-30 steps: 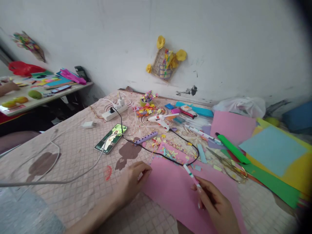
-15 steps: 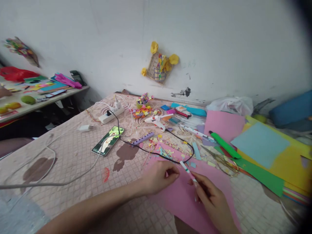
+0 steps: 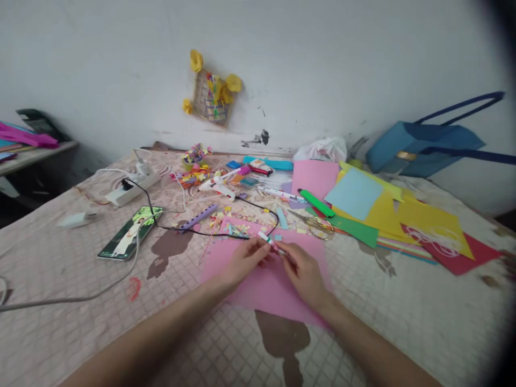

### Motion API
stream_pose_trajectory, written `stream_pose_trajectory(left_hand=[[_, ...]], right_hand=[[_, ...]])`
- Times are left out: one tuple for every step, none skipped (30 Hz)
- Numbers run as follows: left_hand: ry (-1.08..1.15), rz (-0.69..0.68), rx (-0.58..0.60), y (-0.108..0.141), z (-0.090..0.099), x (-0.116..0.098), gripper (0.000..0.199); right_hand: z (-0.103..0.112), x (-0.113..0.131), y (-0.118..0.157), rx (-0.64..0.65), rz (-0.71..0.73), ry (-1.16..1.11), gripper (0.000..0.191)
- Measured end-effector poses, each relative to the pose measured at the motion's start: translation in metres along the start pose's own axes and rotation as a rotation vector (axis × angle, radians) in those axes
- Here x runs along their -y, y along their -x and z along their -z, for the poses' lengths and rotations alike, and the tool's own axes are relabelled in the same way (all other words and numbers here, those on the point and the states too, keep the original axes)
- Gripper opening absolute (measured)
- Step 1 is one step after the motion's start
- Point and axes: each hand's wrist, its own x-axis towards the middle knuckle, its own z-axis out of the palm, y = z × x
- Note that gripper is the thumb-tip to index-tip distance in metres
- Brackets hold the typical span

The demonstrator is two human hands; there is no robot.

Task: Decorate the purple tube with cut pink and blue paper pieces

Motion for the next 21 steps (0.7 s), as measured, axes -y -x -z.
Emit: stream_pose_trajectory(left_hand=[[-0.01, 0.006, -0.021, 0.001, -0.001, 0.001, 0.03], [-0.027, 0.009, -0.041, 0.002, -0.001, 0.002, 0.032], [-0.046, 0.014, -0.061, 0.002, -0.002, 0.002, 0.034], [-0.065, 0.023, -0.081, 0.003, -0.002, 0.002, 0.036], [-0.081, 0.032, -0.098, 0.003, -0.003, 0.003, 0.037], [-0.094, 0.04, -0.112, 0.003, -0.003, 0.003, 0.038], [-0.101, 0.045, -0.121, 0.004, -0.003, 0.003, 0.038], [-0.102, 0.046, -0.127, 0.004, -0.003, 0.003, 0.037], [-0.097, 0.044, -0.127, 0.005, -0.003, 0.004, 0.036], [-0.085, 0.04, -0.12, 0.006, -0.002, 0.005, 0.035], [-0.072, 0.037, -0.113, 0.006, -0.002, 0.005, 0.034], [-0.061, 0.034, -0.107, 0.007, -0.002, 0.006, 0.033], [-0.052, 0.032, -0.103, 0.008, -0.002, 0.007, 0.033], [-0.047, 0.029, -0.102, 0.008, -0.002, 0.008, 0.032], [-0.047, 0.026, -0.102, 0.009, -0.002, 0.008, 0.031], [-0.051, 0.022, -0.103, 0.009, -0.002, 0.009, 0.031], [-0.06, 0.019, -0.102, 0.009, -0.002, 0.009, 0.031], [-0.075, 0.016, -0.101, 0.009, -0.002, 0.01, 0.031], [-0.096, 0.013, -0.099, 0.009, -0.002, 0.01, 0.031], [-0.122, 0.008, -0.096, 0.009, -0.001, 0.01, 0.031], [-0.15, -0.002, -0.095, 0.009, -0.001, 0.01, 0.03]], right_hand=[[0.0, 0.0, 0.001, 0.002, 0.021, 0.016, 0.036], [-0.001, 0.001, 0.001, 0.007, 0.04, 0.034, 0.036], [-0.001, 0.001, 0.002, 0.012, 0.056, 0.054, 0.036], [-0.001, 0.002, 0.002, 0.018, 0.071, 0.075, 0.035], [-0.001, 0.003, 0.002, 0.023, 0.086, 0.098, 0.034], [-0.001, 0.004, 0.002, 0.026, 0.101, 0.121, 0.034], [-0.001, 0.005, 0.003, 0.026, 0.115, 0.144, 0.033], [0.0, 0.005, 0.003, 0.024, 0.127, 0.164, 0.033], [0.0, 0.006, 0.003, 0.021, 0.135, 0.178, 0.033], [0.0, 0.007, 0.003, 0.02, 0.14, 0.187, 0.033], [0.0, 0.008, 0.003, 0.021, 0.141, 0.188, 0.034], [0.0, 0.008, 0.003, 0.025, 0.137, 0.181, 0.034], [0.0, 0.009, 0.003, 0.033, 0.127, 0.165, 0.035], [0.0, 0.009, 0.004, 0.042, 0.114, 0.142, 0.036], [0.0, 0.01, 0.004, 0.048, 0.097, 0.113, 0.036], [0.0, 0.01, 0.004, 0.052, 0.079, 0.078, 0.037], [0.0, 0.011, 0.004, 0.051, 0.062, 0.042, 0.037], [0.0, 0.012, 0.004, 0.046, 0.047, 0.004, 0.037], [0.0, 0.012, 0.004, 0.04, 0.033, -0.032, 0.036], [0.0, 0.014, 0.004, 0.036, 0.017, -0.065, 0.035], [0.0, 0.015, 0.004, 0.033, -0.002, -0.096, 0.034]])
